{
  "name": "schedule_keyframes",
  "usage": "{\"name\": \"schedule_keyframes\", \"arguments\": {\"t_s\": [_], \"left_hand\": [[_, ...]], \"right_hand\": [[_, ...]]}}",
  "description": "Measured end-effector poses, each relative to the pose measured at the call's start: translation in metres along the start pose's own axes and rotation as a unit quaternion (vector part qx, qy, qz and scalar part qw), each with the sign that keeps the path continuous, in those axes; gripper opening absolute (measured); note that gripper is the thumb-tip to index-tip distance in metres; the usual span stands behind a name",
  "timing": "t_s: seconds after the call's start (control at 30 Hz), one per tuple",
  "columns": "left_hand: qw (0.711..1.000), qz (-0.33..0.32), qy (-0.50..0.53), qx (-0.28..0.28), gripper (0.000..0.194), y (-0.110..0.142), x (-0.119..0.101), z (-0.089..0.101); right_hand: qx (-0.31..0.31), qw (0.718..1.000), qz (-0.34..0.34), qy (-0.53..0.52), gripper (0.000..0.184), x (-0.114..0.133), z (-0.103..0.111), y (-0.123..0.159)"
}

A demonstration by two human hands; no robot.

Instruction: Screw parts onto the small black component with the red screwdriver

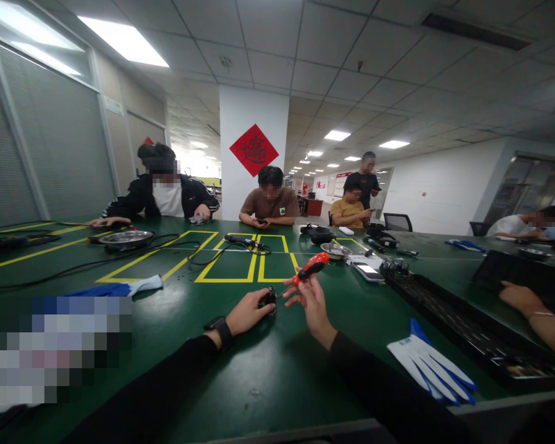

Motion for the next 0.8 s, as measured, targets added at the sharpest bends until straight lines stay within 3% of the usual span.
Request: {"name": "schedule_keyframes", "arguments": {"t_s": [0.43, 0.8], "left_hand": [[1.0, 0.001, -0.009, 0.006, 0.025, -0.0005, 0.0, 0.0], [1.0, -0.005, 0.001, 0.012, 0.025, 0.0005, -0.0022, 0.002]], "right_hand": [[-0.002, 0.999, 0.016, 0.033, 0.02, -0.0005, -0.0012, -0.0013], [-0.01, 0.999, 0.025, 0.03, 0.031, -0.0033, 0.0024, -0.0025]]}}
Point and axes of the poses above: each hand's wrist, its own y-axis away from the middle knuckle, its own z-axis out of the back of the hand, x = y × z, the point moved 4 cm from there along -y, towards the middle knuckle, and after that the axes turned 15 degrees about -y, right-handed, at the moved point
